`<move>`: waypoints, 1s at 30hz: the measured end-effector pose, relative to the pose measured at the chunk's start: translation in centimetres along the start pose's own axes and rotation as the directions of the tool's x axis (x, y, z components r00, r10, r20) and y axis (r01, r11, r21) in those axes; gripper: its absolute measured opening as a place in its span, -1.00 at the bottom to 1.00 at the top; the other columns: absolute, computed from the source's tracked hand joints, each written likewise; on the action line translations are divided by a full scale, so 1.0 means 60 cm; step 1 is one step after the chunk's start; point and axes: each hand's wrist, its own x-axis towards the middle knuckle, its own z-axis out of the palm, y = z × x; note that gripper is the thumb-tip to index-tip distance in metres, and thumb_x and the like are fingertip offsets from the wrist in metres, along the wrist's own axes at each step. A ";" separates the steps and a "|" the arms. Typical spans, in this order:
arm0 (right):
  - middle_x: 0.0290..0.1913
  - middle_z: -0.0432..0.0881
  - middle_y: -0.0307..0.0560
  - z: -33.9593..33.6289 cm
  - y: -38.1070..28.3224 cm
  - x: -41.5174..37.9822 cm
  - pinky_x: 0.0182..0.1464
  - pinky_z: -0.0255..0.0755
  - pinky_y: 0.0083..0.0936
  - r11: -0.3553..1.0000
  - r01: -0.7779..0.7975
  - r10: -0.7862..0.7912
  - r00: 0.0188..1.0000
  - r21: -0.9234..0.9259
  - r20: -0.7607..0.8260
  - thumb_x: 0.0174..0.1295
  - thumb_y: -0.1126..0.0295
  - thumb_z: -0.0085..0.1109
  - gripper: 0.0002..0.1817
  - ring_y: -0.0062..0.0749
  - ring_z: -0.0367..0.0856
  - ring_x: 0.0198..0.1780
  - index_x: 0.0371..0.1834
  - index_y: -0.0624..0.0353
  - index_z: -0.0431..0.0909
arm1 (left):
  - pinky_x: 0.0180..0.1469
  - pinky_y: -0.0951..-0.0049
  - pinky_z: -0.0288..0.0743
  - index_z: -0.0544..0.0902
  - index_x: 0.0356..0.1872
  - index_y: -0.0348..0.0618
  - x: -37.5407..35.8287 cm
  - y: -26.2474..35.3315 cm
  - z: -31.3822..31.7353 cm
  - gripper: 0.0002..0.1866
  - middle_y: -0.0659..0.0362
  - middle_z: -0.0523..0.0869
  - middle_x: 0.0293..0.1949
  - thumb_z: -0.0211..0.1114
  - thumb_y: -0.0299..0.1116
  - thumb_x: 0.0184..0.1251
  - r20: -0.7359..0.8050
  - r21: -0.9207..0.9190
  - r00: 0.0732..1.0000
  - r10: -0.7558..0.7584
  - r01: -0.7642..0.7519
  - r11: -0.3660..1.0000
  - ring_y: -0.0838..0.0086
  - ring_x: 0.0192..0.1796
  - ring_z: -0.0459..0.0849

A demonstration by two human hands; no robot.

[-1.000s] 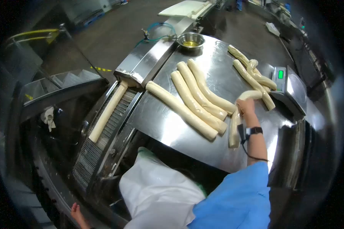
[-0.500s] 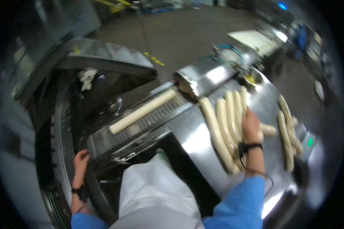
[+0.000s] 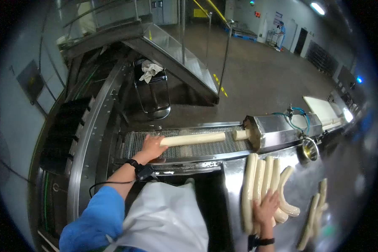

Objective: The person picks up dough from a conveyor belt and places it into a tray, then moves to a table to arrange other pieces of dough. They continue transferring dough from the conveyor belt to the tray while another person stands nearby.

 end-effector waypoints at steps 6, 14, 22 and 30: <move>0.52 -0.07 0.36 -0.043 -0.124 -0.010 0.48 -0.42 0.21 0.969 0.248 -0.245 0.964 -0.017 0.105 0.01 -0.13 0.29 0.03 0.22 -0.27 0.56 0.53 -0.02 0.03 | 0.18 0.08 0.37 0.48 0.20 -0.15 -0.045 0.042 0.029 -0.43 -0.07 0.65 -0.02 0.35 -0.20 0.16 0.020 -0.185 0.989 0.146 -0.139 0.973 0.03 0.00 0.62; 0.56 -0.01 -0.01 -0.038 -0.064 0.046 0.48 -0.39 0.26 0.998 0.060 -0.057 0.996 -0.037 0.075 0.17 -0.17 0.12 -0.27 0.18 -0.19 0.55 0.46 -0.47 0.20 | 0.10 0.13 0.44 0.59 0.04 -0.21 -0.133 -0.070 -0.042 -0.52 -0.02 0.69 -0.05 0.42 -0.26 0.07 -0.092 -0.143 0.986 0.140 -0.152 0.978 0.03 0.01 0.61; 0.54 0.03 0.08 -0.020 -0.024 -0.094 0.51 -0.29 0.13 0.997 0.073 -0.073 0.997 -0.016 -0.024 -0.04 0.08 0.34 -0.12 0.19 -0.11 0.54 0.46 -0.18 0.24 | 0.14 0.10 0.39 0.59 0.05 -0.14 -0.206 -0.138 -0.070 -0.48 0.06 0.68 -0.06 0.46 -0.23 0.02 -0.199 0.032 0.980 -0.015 0.022 0.999 0.13 0.07 0.59; 0.43 0.27 0.05 0.041 0.070 -0.192 0.43 0.00 -0.02 0.990 0.079 -0.038 0.948 0.117 -0.316 -0.03 0.26 0.40 -0.37 0.04 0.14 0.46 0.18 0.13 0.48 | 0.12 0.11 0.44 0.59 0.01 -0.15 -0.176 -0.123 -0.050 -0.49 0.00 0.65 -0.06 0.48 -0.28 -0.02 -0.078 -0.055 0.997 0.016 -0.020 0.998 0.05 0.05 0.59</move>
